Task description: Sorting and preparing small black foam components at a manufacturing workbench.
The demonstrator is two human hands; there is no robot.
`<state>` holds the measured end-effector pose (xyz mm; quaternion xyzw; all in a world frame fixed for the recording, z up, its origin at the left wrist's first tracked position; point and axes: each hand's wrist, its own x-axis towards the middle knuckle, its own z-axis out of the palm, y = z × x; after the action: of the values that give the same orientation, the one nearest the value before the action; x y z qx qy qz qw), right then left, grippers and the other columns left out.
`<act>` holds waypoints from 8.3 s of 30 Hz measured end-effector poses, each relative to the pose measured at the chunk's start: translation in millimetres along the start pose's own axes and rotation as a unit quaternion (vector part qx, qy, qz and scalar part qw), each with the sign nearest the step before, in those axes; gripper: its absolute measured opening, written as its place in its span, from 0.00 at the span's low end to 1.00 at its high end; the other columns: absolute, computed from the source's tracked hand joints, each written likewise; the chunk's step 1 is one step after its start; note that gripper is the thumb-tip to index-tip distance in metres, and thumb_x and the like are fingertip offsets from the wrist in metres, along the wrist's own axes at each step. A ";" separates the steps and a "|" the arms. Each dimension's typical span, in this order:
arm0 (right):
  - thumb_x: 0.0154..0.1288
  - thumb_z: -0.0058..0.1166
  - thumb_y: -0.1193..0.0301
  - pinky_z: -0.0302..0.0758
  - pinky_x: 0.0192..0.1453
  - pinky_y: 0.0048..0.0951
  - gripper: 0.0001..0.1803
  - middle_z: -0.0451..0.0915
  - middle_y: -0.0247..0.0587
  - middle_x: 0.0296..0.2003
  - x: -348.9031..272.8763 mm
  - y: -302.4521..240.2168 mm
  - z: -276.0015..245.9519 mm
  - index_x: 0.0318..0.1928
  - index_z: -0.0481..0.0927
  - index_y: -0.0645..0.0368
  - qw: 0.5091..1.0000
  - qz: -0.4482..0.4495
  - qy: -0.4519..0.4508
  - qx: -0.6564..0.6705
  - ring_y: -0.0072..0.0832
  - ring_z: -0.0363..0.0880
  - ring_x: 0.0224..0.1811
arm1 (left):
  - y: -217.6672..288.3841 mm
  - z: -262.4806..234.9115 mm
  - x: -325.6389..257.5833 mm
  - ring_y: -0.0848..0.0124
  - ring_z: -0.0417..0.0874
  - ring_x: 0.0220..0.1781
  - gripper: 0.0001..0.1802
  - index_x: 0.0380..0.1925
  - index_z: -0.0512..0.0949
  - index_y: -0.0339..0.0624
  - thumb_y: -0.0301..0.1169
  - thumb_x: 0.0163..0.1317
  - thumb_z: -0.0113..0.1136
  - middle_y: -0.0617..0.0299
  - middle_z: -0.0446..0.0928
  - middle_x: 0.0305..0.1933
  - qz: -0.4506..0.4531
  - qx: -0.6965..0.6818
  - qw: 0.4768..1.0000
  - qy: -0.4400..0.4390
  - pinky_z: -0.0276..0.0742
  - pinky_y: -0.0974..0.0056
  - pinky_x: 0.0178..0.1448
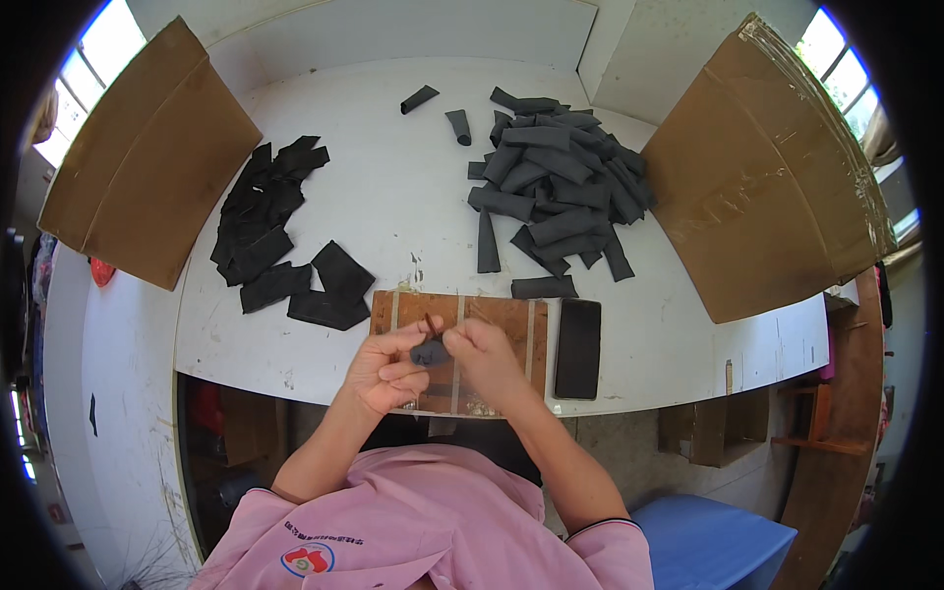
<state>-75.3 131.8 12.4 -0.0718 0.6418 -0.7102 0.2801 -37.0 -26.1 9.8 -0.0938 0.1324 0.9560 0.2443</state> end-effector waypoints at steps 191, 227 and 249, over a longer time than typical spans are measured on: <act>0.52 0.51 0.73 0.67 0.28 0.33 0.07 0.70 0.47 0.20 -40.1 -7.6 25.0 0.26 0.73 0.67 0.945 -0.125 -0.105 -0.282 0.39 0.71 0.23 | 11.9 2.9 -68.1 0.82 0.70 0.26 0.06 0.31 0.76 0.35 0.23 0.51 0.57 0.67 0.75 0.26 0.053 0.501 0.859 0.096 0.66 0.76 0.30; 0.51 0.51 0.73 0.56 0.18 0.18 0.04 0.69 0.28 0.19 -45.5 28.2 27.6 0.25 0.73 0.60 0.957 -0.005 0.011 0.291 0.13 0.60 0.17 | -19.0 -14.1 -28.0 0.78 0.67 0.17 0.08 0.32 0.69 0.39 0.20 0.51 0.53 0.61 0.71 0.26 0.104 0.328 0.933 0.103 0.66 0.75 0.21; 0.60 0.47 0.67 0.62 0.25 0.17 0.12 0.65 0.27 0.21 -52.6 5.0 53.1 0.23 0.65 0.58 0.956 -0.166 -0.110 0.214 0.15 0.64 0.22 | -20.5 28.6 -45.1 0.73 0.69 0.23 0.16 0.45 0.63 0.33 0.25 0.55 0.48 0.58 0.70 0.30 0.119 0.318 0.936 0.089 0.70 0.72 0.27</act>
<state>-5.5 111.2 30.0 -0.1934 0.4188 -0.8554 0.2356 8.8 -20.2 43.7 -0.0794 0.4608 0.8739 0.1331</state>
